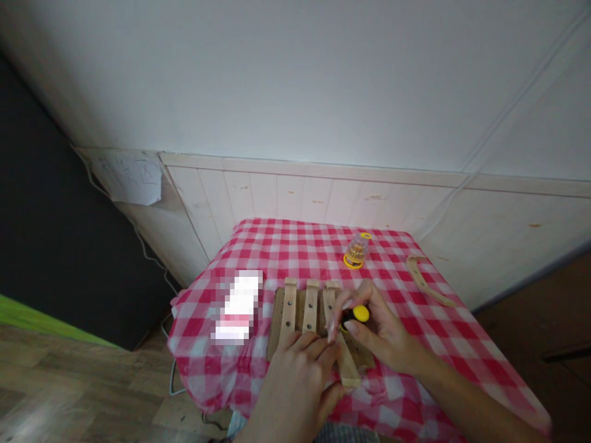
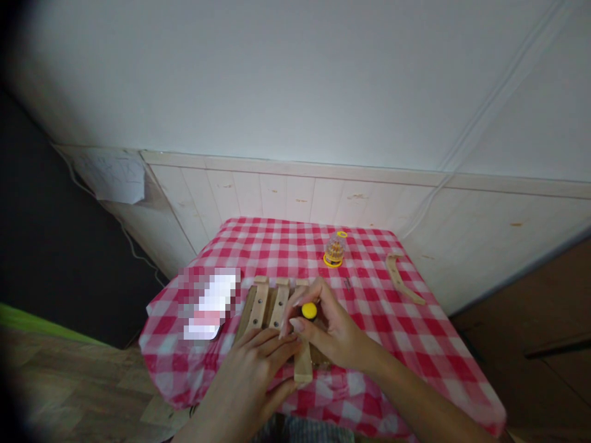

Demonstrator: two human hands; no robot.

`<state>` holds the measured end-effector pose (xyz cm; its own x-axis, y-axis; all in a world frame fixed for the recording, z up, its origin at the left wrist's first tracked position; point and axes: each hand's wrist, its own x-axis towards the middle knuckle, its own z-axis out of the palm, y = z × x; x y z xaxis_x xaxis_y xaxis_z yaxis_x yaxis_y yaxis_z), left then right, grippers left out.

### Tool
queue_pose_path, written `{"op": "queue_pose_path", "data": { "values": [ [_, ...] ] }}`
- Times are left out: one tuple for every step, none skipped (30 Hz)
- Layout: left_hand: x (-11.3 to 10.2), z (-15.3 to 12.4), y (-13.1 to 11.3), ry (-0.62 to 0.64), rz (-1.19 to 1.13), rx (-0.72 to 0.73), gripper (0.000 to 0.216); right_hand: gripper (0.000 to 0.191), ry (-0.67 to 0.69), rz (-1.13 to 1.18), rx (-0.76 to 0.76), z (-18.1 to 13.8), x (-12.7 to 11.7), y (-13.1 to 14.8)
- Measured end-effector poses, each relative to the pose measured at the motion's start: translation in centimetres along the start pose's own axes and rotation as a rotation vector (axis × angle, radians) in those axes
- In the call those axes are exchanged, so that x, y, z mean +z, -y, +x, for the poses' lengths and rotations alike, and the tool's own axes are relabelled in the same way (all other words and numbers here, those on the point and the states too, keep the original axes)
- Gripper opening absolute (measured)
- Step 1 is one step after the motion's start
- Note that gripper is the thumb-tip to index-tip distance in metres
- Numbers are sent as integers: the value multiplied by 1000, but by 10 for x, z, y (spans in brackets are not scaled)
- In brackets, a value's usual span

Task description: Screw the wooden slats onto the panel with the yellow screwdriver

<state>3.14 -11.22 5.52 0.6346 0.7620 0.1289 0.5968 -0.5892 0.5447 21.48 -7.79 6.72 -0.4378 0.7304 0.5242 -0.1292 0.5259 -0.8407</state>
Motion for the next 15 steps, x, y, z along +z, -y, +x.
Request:
{"op": "queue_pose_path", "data": {
  "values": [
    [0,0,0,3,2,-2,43,7,10,17,6,-1,2,-1],
    [-1,0,0,6,4,-3,43,6,2,13,12,-3,3,-3],
    [-1,0,0,7,5,-3,42,6,-25,-4,13,-5,4,-5],
    [-1,1,0,8,4,-1,42,8,-57,-20,15,-7,5,-8],
    [-1,1,0,7,3,-1,42,11,-86,-20,23,-8,5,-11],
    [-1,1,0,6,2,-2,43,16,-109,6,35,-10,5,-15],
    [-1,1,0,7,1,-4,43,22,-130,56,50,-11,5,-18],
    [-1,1,-1,11,-1,-7,43,29,-150,114,71,-12,5,-20],
    [-1,1,-1,14,-2,-11,42,34,-168,169,93,-12,5,-23],
    [-1,1,-1,17,-5,-13,42,38,-183,211,114,-12,4,-24],
    [-1,1,-1,16,-8,-15,42,38,-195,239,134,-12,4,-25],
    [-1,1,0,14,-10,-15,42,38,-195,250,155,-11,3,-24],
    [-1,1,0,10,-13,-14,42,38,-183,240,173,-10,2,-23],
    [-1,1,0,5,-16,-12,42,37,-157,206,182,-9,2,-21],
    [-1,1,1,2,-17,-9,42,36,-125,151,181,-7,1,-18]
  ]
}}
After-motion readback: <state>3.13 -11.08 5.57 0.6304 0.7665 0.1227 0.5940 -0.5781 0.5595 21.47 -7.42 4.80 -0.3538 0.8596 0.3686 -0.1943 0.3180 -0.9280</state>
